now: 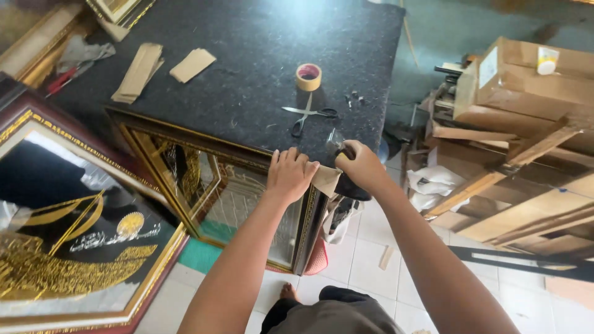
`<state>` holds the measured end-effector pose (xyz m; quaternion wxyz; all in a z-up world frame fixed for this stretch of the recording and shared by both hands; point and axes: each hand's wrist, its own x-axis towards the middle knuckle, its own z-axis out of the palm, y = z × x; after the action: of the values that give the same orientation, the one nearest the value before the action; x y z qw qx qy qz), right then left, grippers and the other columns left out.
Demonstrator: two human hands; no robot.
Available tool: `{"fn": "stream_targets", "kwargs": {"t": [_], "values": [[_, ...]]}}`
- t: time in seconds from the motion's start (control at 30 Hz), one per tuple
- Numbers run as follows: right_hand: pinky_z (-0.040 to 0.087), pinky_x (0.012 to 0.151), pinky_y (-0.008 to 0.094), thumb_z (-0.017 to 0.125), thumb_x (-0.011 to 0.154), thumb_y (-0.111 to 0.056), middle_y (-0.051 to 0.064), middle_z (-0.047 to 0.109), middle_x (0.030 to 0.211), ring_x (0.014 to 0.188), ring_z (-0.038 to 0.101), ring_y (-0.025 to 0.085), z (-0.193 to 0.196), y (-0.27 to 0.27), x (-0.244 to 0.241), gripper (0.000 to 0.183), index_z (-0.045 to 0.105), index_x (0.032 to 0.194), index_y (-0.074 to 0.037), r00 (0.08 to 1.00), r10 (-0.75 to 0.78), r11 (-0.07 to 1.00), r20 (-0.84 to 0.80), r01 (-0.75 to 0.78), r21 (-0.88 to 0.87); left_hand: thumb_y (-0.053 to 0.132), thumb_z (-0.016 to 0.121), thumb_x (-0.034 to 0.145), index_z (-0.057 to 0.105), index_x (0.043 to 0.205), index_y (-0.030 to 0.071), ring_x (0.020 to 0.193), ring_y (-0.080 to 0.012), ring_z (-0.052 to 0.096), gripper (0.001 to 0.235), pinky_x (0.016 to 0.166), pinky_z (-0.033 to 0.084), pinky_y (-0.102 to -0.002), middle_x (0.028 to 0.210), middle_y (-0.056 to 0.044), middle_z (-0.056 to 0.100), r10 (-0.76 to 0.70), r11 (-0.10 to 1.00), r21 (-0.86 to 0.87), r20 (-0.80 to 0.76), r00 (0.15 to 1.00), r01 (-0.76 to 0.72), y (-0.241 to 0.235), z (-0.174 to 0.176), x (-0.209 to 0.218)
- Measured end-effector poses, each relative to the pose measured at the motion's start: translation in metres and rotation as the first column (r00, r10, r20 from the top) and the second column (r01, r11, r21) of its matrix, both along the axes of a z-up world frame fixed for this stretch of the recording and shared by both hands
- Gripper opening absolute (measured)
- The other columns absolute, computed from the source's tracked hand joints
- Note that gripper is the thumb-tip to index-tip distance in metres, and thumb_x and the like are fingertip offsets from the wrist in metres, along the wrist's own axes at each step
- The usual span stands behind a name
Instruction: Attaching cardboard corner protectors to picture frames using a staple gun and tape to prepare them for transport or storage.
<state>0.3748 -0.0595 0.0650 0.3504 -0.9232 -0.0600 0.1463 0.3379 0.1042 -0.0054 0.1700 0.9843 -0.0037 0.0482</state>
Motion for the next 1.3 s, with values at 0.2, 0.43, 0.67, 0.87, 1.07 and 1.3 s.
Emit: {"fn": "stream_targets", "kwargs": {"t": [0.2,0.43,0.67,0.87,1.07,1.3], "values": [[0.035,0.093,0.043,0.068,0.064,-0.03,0.008,0.055,0.115,0.111,0.049,0.026,-0.025,0.005,0.002,0.065,0.05,0.124,-0.012,0.93,0.107,0.994,0.351,-0.099,-0.039,0.056,0.013,0.089,0.041,0.118,0.011,0.12,-0.027,0.037,0.061,0.106,0.012,-0.047,0.119,-0.013,0.044,-0.031,0.996,-0.094,-0.225,0.974,0.01,0.011,0.012,0.014],[0.023,0.093,0.046,0.071,0.06,-0.028,-0.001,0.051,0.114,0.113,0.038,0.02,-0.022,0.02,-0.001,0.068,0.047,0.124,-0.022,0.843,0.211,0.971,0.494,-0.125,-0.202,0.065,0.002,0.081,0.037,0.128,0.002,0.129,-0.0362,0.024,0.086,0.108,0.011,-0.049,0.134,-0.023,0.034,-0.006,0.51,-0.841,-0.212,0.977,-0.179,-0.002,0.112,-0.015],[0.026,0.089,0.04,0.072,0.073,-0.031,0.001,0.052,0.109,0.105,0.04,0.022,0.008,0.021,0.019,0.047,0.055,0.115,-0.018,0.712,0.08,0.949,0.698,-0.27,0.166,0.011,0.061,0.077,0.047,0.115,0.0,0.085,-0.019,0.059,0.042,0.059,0.057,-0.028,0.1,-0.016,0.059,0.029,0.227,-0.965,-0.124,0.992,-0.128,0.01,0.093,0.02],[0.05,0.071,0.035,0.046,0.086,-0.05,0.013,0.059,0.1,0.085,0.061,0.023,0.043,0.017,0.05,0.051,0.053,0.114,-0.007,0.961,-0.248,0.859,0.123,0.16,0.487,0.005,0.067,0.071,0.057,0.095,0.007,0.086,-0.0288,0.059,0.026,0.064,0.052,-0.038,0.089,-0.015,0.058,0.121,0.528,-0.842,0.198,0.973,0.106,0.004,0.07,0.039],[0.048,0.05,0.026,0.059,0.081,-0.039,0.003,0.056,0.068,0.06,0.053,0.013,0.022,0.006,0.106,0.027,0.065,0.08,-0.013,0.966,-0.236,0.867,0.109,0.158,0.473,0.003,0.069,0.069,0.059,0.088,0.007,0.09,-0.0282,0.053,0.022,0.077,0.045,-0.036,0.091,-0.007,0.049,0.13,0.705,-0.706,0.233,0.964,0.076,-0.002,0.071,0.063],[0.04,0.047,0.018,0.05,0.088,-0.027,-0.008,0.03,0.066,0.059,0.035,0.005,-0.001,-0.001,0.168,0.015,0.052,0.085,-0.012,0.939,-0.164,0.643,-0.301,0.334,0.689,0.007,0.069,0.068,0.058,0.087,0.012,0.094,-0.028,0.05,0.022,0.083,0.042,-0.036,0.093,-0.003,0.046,0.166,0.69,-0.723,0.129,0.978,-0.022,-0.006,0.033,0.103]]}}
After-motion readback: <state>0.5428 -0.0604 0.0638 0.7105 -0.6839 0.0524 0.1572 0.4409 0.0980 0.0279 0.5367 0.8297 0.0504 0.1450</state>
